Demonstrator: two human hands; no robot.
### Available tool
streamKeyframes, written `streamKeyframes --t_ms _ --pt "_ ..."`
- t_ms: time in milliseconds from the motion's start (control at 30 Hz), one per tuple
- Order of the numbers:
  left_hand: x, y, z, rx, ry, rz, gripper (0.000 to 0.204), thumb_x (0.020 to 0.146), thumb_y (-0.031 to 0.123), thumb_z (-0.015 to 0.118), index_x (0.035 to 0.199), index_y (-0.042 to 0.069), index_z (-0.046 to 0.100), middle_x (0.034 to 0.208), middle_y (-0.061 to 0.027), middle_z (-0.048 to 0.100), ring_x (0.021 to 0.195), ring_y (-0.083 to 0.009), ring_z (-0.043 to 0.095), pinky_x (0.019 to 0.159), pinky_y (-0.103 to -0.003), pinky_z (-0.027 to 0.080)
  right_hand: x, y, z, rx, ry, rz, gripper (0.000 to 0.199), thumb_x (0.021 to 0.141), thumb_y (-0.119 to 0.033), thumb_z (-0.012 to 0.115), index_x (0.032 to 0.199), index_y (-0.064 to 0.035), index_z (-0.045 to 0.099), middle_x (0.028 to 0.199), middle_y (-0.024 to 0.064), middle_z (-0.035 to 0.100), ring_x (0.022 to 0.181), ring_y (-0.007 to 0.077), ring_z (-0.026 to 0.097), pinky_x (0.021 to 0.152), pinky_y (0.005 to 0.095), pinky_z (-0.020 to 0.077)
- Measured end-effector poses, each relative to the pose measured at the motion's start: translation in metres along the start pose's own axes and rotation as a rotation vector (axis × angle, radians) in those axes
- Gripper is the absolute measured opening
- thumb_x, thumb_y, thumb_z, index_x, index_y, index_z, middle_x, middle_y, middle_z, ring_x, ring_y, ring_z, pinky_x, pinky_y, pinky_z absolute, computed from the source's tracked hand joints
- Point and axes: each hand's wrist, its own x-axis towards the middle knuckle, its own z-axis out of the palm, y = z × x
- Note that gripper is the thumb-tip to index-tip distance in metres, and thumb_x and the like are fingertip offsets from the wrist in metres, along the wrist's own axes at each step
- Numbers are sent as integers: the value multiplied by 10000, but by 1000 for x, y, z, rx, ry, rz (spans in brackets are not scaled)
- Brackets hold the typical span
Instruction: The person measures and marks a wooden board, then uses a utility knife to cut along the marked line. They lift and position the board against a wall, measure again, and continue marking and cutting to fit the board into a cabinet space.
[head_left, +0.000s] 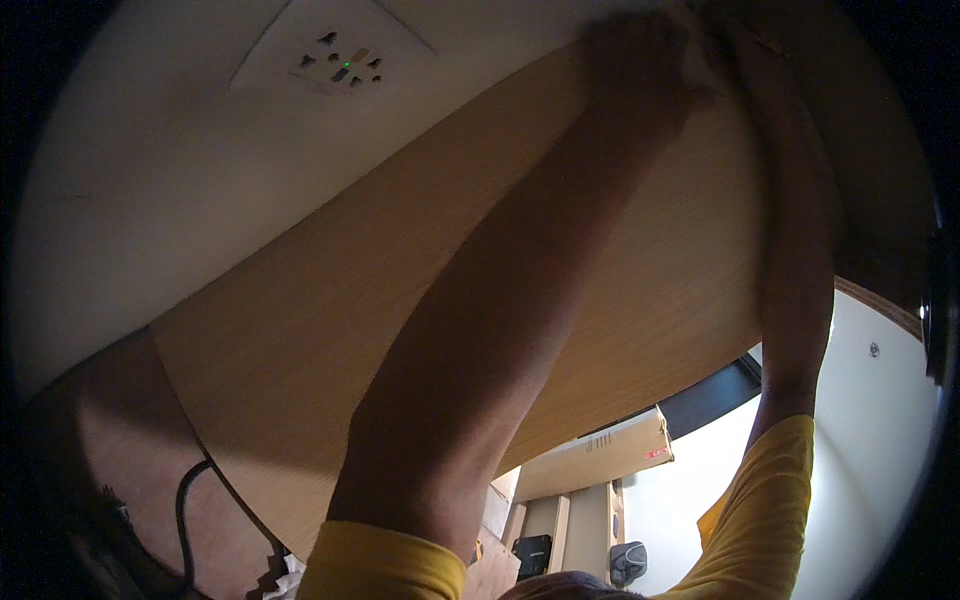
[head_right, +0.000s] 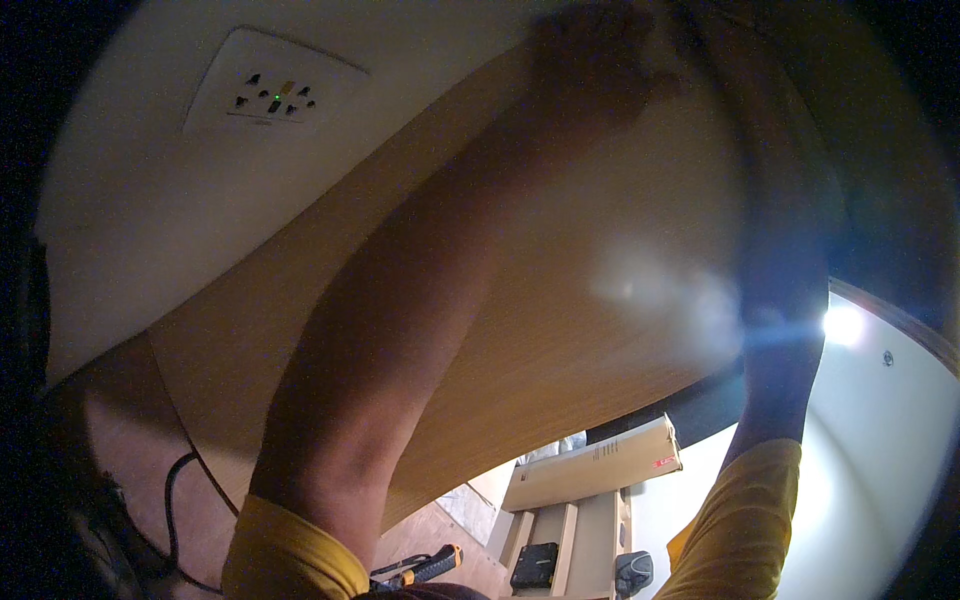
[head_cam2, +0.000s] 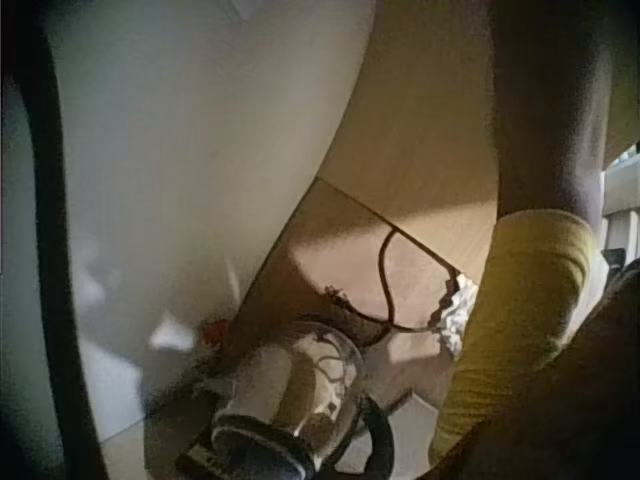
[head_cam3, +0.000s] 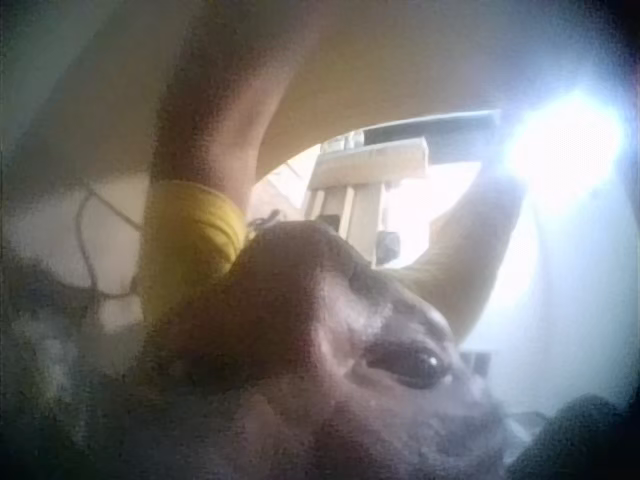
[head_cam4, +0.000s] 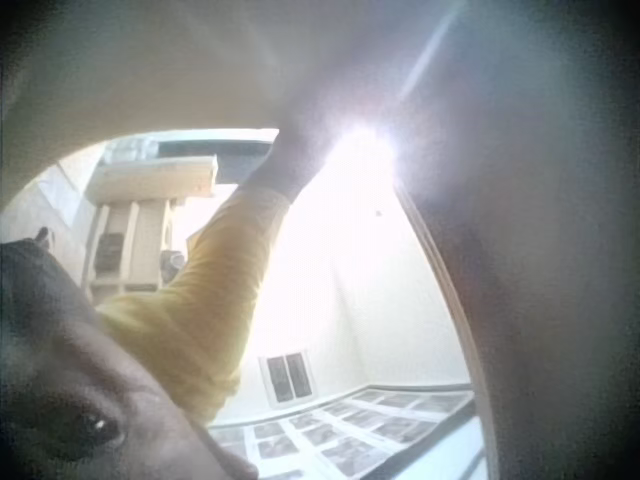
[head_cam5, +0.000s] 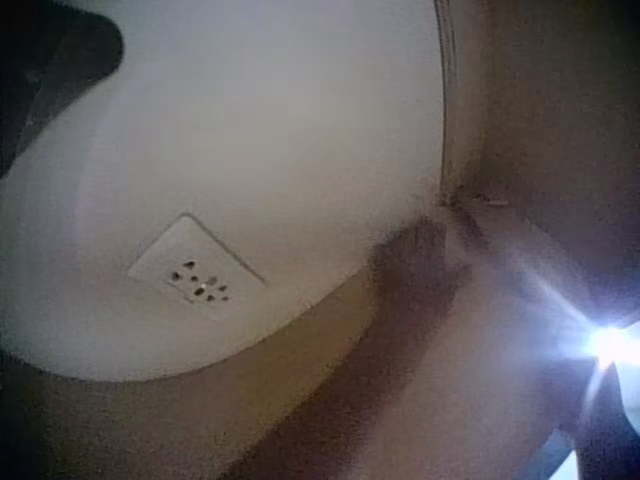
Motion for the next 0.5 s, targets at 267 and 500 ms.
streamKeyframes --t_ms 267,500 --pt "-2 34 -20 331 68 -218 794 952 510 622 1558 64 366 1596 -143 403 1465 -345 372 1202 -547 260 -3 -10 7 -16 -15 26 405 1023 -315 578 1273 -6 656 1235 141 693 1135 282 655 1004 385 496" --pt "-3 -10 9 -44 16 12 775 999 543 518 1578 64 326 1638 -139 340 1511 -320 297 1218 -553 226 -8 -9 10 -32 -29 59 413 1020 -333 575 1266 -13 664 1255 160 692 1155 291 649 1023 392 487"
